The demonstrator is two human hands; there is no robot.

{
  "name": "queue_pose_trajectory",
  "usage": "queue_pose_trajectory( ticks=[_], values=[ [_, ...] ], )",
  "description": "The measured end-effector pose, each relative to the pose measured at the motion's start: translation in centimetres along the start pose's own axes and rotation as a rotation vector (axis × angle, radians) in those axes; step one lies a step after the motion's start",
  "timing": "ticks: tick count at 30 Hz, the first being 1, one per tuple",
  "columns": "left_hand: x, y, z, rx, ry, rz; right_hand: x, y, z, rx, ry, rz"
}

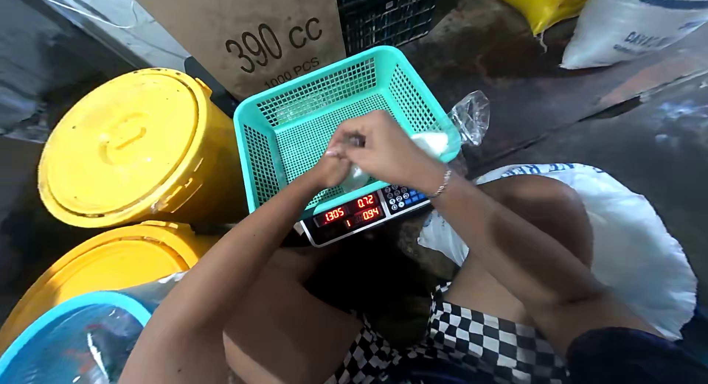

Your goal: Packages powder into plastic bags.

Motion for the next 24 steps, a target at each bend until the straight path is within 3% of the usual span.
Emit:
queue_pose_trajectory(
  ticks=[3,6,9,13,17,21,24],
  values=[
    [1.2,0.1,0.3,0.062,0.108,0.035,-0.6,-3.1,0.3,-0.036,0.001,-0.070],
    [1.5,-0.6,0.3,0.043,0.198,0.014,-0.3,-5.6,-1.7,-0.085,0.173,-0.120],
    [0.5,-1.3,-1.3,0.208,0.244,-0.132,0.6,-6.5,-4.2,-0.072,0.350,-0.145],
    [-0.4,-1.1,-3.0,0.453,0.426,-0.130,2.7,-3.6,-6.7,-0.085,0.368,-0.074],
    [-0.5,-1.1,-3.3,0.448,0.590,-0.093,3.7,0.3,-7.2,0.030,0.325,0.048],
    [-0.9,-1.6,-3.6,0.386,0.471,-0.170,3.8,0.4,-8.1,0.141,0.435,0.032],
    [-0.6,-2.4,-3.7,0.313,0.154,-0.184,3.3,-0.4,-8.3,0.015,0.434,-0.005]
  ],
)
Point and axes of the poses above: each hand's wrist, its own x-axis towards the middle knuckle, its own y-axis out of the palm, z = x × y, the point moved 4 cm from there along x, towards the middle knuckle, and after that the axes turned 15 degrees about y, right-handed, at the moved point
